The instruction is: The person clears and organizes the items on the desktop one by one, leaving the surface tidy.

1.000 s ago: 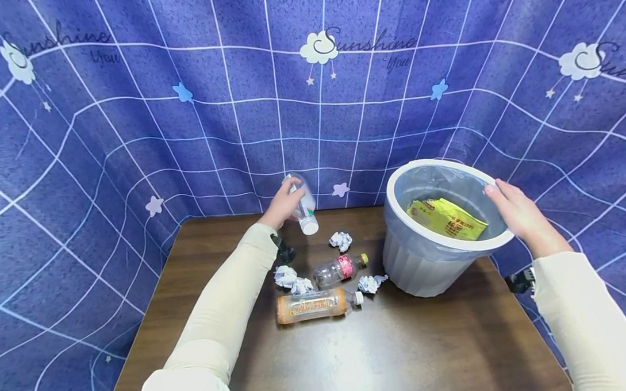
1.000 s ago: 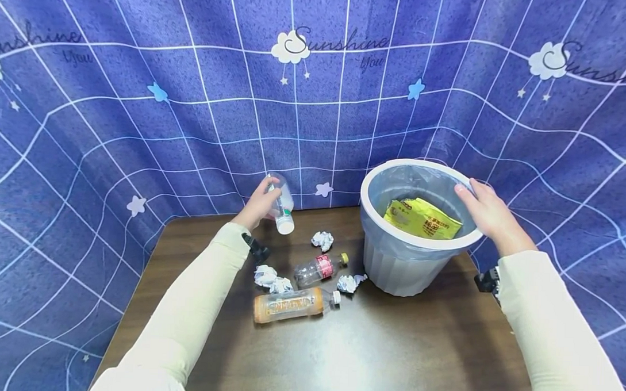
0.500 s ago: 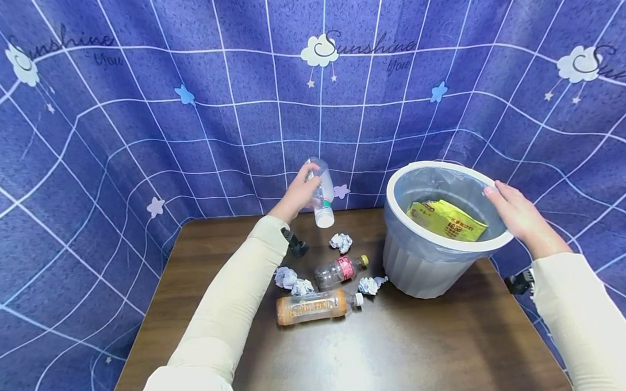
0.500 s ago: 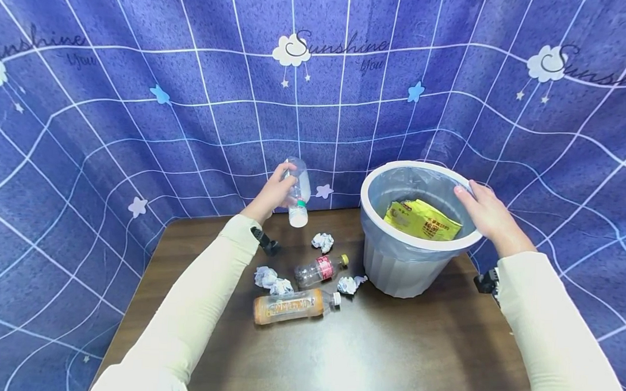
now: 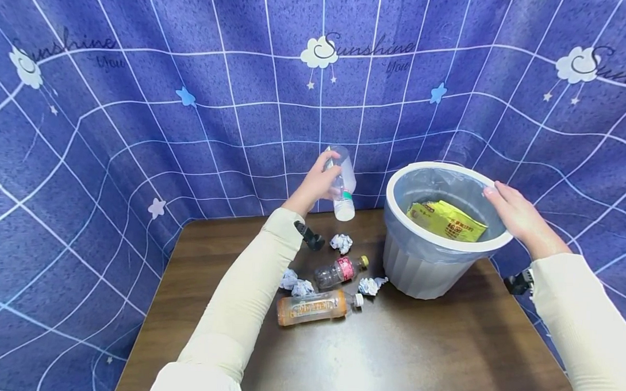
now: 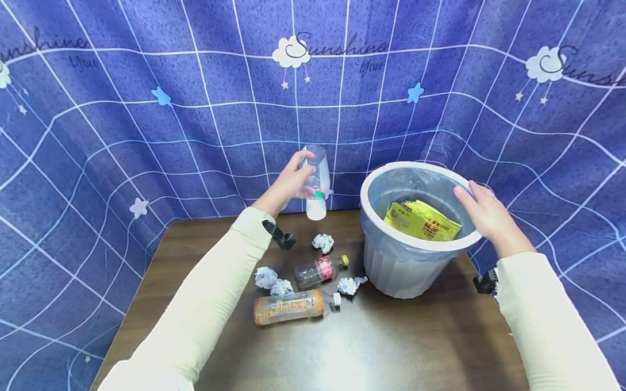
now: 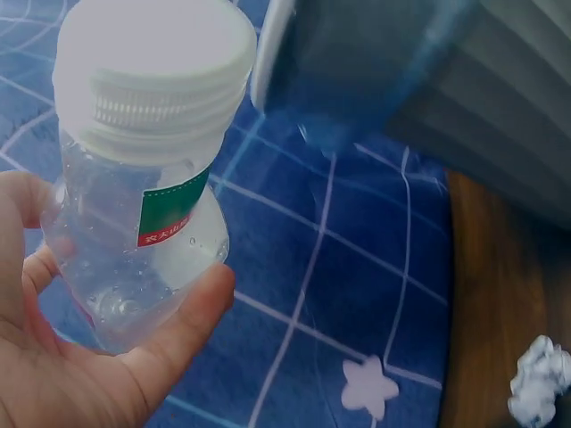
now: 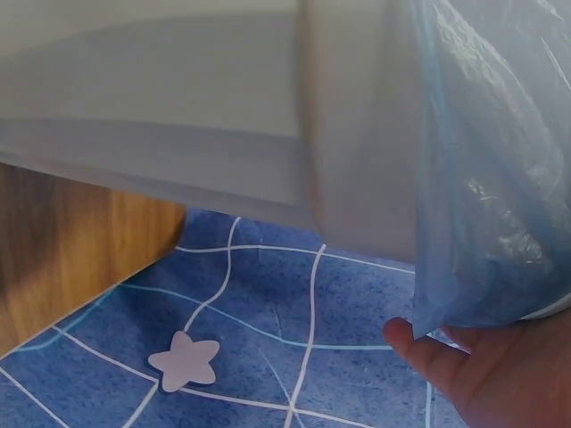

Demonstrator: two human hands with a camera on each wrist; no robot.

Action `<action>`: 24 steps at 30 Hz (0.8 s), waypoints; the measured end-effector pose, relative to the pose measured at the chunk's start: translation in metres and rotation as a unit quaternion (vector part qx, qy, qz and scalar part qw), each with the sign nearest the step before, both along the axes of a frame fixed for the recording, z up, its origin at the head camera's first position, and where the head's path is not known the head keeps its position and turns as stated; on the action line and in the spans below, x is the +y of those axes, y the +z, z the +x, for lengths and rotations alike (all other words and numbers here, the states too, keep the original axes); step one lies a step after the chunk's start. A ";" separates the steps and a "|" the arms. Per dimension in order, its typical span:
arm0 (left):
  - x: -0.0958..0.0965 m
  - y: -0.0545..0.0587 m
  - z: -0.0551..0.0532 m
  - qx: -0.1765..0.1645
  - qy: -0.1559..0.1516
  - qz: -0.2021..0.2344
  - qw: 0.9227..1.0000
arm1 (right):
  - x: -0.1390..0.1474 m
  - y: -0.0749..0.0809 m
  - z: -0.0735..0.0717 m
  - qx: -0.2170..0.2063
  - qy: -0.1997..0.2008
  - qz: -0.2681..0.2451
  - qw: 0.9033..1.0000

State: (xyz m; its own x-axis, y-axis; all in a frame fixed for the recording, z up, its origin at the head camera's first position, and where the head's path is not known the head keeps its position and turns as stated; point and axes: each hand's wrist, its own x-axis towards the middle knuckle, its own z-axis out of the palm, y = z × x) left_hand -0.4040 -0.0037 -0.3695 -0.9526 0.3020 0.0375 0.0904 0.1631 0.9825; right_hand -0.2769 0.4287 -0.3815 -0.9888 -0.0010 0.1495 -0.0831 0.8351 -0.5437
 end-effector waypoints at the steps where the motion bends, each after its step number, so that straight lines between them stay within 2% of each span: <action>1: 0.003 0.003 0.002 -0.002 -0.004 0.008 1.000 | 0.000 0.000 0.000 0.001 0.000 -0.001 1.000; 5: 0.015 0.011 0.007 -0.008 -0.018 0.031 0.999 | 0.000 0.000 0.000 0.003 0.001 -0.006 1.000; 11: 0.038 0.021 0.015 0.003 -0.047 0.045 0.998 | 0.000 0.000 0.000 0.004 0.000 -0.008 1.000; 18: 0.069 0.034 0.025 -0.009 -0.083 0.070 0.994 | 0.001 0.000 -0.001 0.003 -0.001 -0.009 1.000; 24: 0.091 0.045 0.035 -0.004 -0.115 0.050 0.992 | 0.000 0.000 0.000 0.005 -0.001 -0.012 1.000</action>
